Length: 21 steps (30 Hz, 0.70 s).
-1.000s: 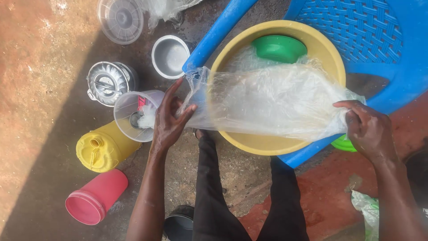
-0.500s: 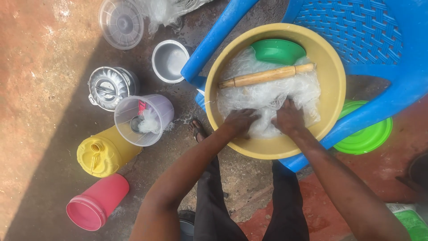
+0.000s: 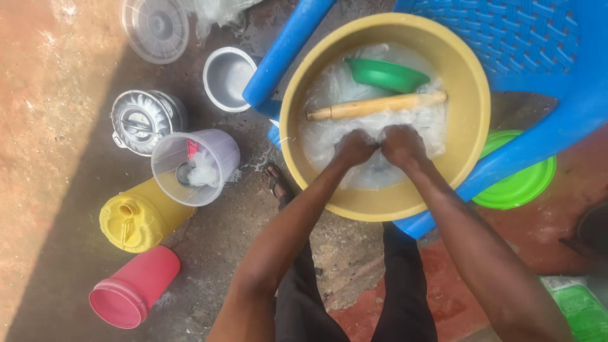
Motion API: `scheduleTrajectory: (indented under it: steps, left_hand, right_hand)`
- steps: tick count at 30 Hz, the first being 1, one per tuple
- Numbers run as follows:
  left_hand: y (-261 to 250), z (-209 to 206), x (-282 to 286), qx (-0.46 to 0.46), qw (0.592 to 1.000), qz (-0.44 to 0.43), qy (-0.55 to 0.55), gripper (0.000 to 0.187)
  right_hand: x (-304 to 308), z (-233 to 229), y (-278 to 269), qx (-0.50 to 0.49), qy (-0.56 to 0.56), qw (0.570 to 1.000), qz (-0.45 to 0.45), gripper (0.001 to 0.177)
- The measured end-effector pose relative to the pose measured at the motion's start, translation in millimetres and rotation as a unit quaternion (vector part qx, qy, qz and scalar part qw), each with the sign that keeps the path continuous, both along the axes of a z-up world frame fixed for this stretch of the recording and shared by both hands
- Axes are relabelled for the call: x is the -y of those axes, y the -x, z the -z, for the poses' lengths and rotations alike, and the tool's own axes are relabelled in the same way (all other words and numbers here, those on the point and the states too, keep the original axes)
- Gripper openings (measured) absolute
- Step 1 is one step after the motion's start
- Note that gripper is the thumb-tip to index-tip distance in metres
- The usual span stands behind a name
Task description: Washing a large plastic bag in a basin of soapy water by hand
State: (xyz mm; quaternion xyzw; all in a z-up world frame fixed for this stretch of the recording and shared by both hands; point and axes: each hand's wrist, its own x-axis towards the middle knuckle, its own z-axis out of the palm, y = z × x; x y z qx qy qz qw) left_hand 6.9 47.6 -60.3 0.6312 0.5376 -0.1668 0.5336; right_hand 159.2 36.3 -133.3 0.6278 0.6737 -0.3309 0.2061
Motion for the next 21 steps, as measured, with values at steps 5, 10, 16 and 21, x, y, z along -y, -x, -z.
scheduleTrajectory:
  steps: [5,10,16,21]
  left_hand:
    - [1,-132,15,0.210,0.796,-0.537,0.184,0.075]
    - [17,-143,9,0.174,0.796,-0.559,0.151,0.077]
    - [-6,-22,55,0.385,0.675,-0.617,0.126,0.050]
    - [-38,-66,55,0.328,0.553,-0.740,0.197,0.036]
  right_hand:
    - [19,-152,14,-0.192,-0.135,0.968,0.087,0.018]
    - [40,-253,67,-0.317,-0.075,0.933,0.152,0.021]
    - [33,-231,69,-0.427,-0.152,0.871,0.188,0.015]
    - [1,-160,28,-0.231,-0.308,0.874,0.298,0.026]
